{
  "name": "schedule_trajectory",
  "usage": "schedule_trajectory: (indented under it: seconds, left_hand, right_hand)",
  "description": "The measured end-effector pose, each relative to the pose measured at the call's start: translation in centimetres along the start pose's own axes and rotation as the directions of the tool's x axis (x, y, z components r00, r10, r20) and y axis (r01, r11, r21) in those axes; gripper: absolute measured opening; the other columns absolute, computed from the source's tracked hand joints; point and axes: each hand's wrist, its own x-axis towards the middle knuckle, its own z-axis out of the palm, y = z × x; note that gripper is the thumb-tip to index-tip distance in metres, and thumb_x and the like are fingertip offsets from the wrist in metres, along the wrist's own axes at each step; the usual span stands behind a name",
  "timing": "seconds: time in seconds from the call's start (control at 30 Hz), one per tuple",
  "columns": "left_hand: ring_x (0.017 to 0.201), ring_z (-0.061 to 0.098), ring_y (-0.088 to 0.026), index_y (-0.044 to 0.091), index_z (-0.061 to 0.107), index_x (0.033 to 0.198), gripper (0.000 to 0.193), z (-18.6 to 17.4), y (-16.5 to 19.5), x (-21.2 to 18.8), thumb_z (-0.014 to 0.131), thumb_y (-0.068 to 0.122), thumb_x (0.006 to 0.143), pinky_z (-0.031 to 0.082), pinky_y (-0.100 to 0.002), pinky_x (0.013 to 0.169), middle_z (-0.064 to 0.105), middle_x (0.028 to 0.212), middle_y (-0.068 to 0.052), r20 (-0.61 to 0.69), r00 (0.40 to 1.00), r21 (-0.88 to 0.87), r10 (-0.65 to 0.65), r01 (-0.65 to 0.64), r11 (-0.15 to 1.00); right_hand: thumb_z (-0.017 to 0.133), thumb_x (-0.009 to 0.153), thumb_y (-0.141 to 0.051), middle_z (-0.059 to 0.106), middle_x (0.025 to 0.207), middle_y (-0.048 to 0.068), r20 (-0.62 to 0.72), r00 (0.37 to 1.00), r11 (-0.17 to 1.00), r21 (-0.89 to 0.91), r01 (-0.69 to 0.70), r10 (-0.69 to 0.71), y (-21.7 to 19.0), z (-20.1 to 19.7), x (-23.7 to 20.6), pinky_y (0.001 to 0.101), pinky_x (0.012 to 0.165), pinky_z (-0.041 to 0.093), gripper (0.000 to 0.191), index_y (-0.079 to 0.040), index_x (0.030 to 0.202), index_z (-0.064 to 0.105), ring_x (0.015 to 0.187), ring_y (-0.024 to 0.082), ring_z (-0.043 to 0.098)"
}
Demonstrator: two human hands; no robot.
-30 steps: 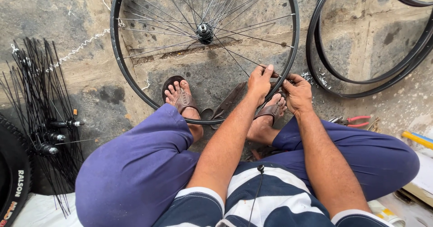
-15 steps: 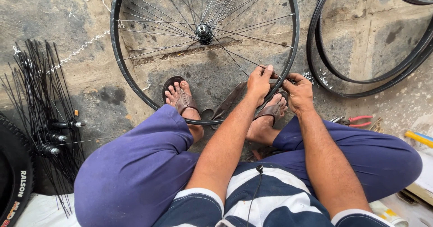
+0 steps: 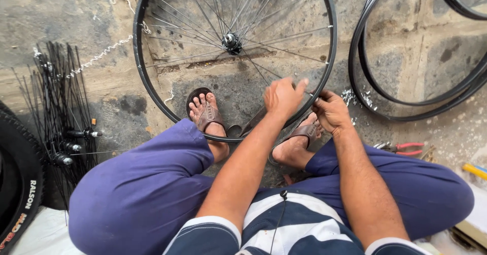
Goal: The person sits on the floor and laces a bicycle wheel by hand. They insert spokes into the hub and rim, then secure them with nipples. The person occasionally rotates the wheel to access different sections.
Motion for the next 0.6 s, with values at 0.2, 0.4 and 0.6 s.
schedule_trajectory:
  seconds: [0.2, 0.4, 0.6]
  left_hand:
    - [0.095, 0.066, -0.036, 0.015, 0.077, 0.087, 0.032, -3.8, -1.2, 2.5, 0.069, 0.047, 0.084, 0.039, -0.053, 0.090, 0.075, 0.090, -0.013, 0.023, 0.791, 0.277, 0.611, -0.593, 0.756]
    - [0.100, 0.067, -0.030, 0.021, 0.078, 0.094, 0.027, -1.2, -1.7, 4.7, 0.065, 0.044, 0.092, 0.035, -0.051, 0.085, 0.076, 0.094, -0.008, 0.346, 0.860, 0.295, 0.376, -0.480, 0.826]
    - [0.106, 0.068, -0.030, 0.028, 0.075, 0.111, 0.030, 1.2, -1.9, 6.2, 0.068, 0.043, 0.086, 0.041, -0.053, 0.088, 0.075, 0.107, -0.006, 0.313, 0.848, 0.277, 0.427, -0.511, 0.813]
  right_hand:
    - [0.069, 0.095, 0.002, 0.068, 0.100, 0.008, 0.040, 0.998, 0.998, -0.035, 0.043, -0.042, 1.1, -0.5, 1.1, 0.0272, 0.072, 0.052, 0.024, 0.002, 0.119, 0.067, 0.082, 0.015, 0.063]
    - [0.069, 0.093, 0.002, 0.068, 0.098, 0.009, 0.019, 1.000, 0.997, 0.074, 0.004, -0.006, 0.9, -0.5, 1.6, 0.0289, 0.071, 0.053, 0.022, 0.001, 0.114, 0.064, 0.081, 0.017, 0.064]
    - [0.065, 0.096, 0.000, 0.062, 0.104, 0.012, 0.004, 0.999, 0.999, -0.021, 0.043, -0.043, 0.9, -1.4, 2.2, 0.0331, 0.074, 0.053, 0.024, 0.003, 0.119, 0.059, 0.087, 0.021, 0.062]
